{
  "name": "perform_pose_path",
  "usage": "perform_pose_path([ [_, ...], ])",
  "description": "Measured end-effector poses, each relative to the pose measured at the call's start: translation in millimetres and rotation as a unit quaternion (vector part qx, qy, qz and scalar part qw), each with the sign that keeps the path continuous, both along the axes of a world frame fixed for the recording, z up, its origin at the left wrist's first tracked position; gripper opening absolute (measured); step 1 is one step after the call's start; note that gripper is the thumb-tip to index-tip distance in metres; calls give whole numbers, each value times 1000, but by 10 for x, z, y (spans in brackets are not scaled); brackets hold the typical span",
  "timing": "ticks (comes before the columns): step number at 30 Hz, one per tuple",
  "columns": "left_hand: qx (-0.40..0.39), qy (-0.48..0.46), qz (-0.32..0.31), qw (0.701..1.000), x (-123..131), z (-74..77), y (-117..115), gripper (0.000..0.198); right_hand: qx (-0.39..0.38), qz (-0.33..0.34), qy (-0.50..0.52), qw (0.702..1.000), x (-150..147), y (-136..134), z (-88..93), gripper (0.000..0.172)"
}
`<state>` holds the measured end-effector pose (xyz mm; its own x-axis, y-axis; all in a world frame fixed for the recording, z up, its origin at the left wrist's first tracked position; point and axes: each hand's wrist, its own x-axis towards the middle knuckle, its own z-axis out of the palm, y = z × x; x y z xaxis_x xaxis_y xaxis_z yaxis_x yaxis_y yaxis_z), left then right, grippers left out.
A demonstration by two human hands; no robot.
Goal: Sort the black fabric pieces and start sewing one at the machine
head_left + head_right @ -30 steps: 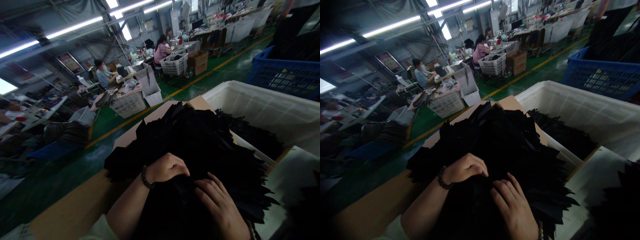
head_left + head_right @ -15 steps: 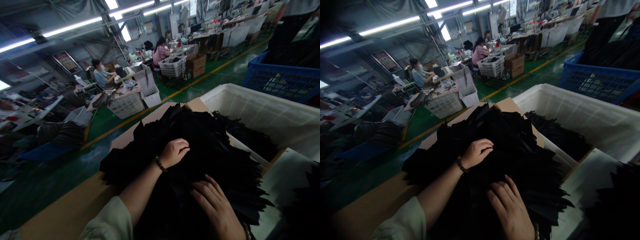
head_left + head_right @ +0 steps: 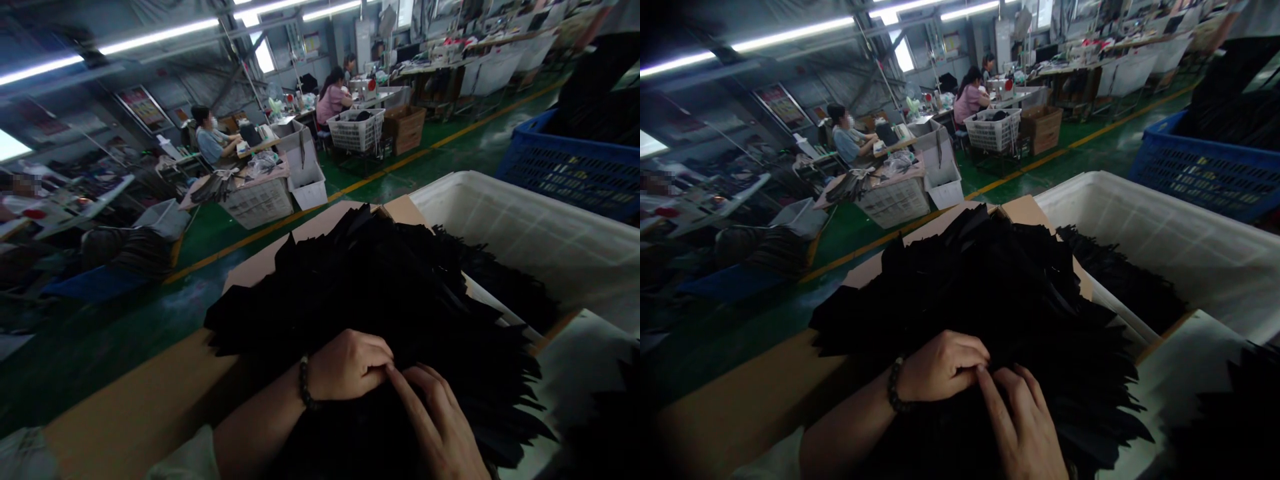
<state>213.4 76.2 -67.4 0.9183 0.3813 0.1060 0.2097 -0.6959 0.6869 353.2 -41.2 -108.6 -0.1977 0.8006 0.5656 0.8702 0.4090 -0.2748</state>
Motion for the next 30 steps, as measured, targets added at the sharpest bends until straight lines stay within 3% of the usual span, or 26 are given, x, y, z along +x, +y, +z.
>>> perform_pose_path([
  [4, 4, 4, -5, 1000, -7, -44, -35, 16, 5, -33, -40, 999, 11, 22, -36, 50],
  [7, 7, 6, -18, 1000, -39, -65, -104, 17, 1, 13, -61, 998, 7, 54, -43, 53],
  [12, -116, -32, -32, 992, -283, 20, -152, 14, 11, 40, -60, 997, -1, 46, -4, 51],
  [15, -168, -67, 71, 981, -514, -9, -36, 17, -16, 56, -48, 997, 7, 35, 22, 46],
  [18, -140, -40, 227, 963, -673, -189, 120, 18, -26, 78, -44, 996, 21, 27, 33, 38],
  [20, -122, 4, 266, 956, -704, -342, 186, 17, -13, 86, -48, 995, 33, 10, 39, 36],
  [24, -132, 51, 225, 964, -660, -537, 195, 21, 20, 92, -55, 994, 76, -70, 61, 34],
  [30, -187, 38, 59, 980, -644, -497, 212, 36, 19, 93, -58, 994, 109, -203, 72, 38],
])
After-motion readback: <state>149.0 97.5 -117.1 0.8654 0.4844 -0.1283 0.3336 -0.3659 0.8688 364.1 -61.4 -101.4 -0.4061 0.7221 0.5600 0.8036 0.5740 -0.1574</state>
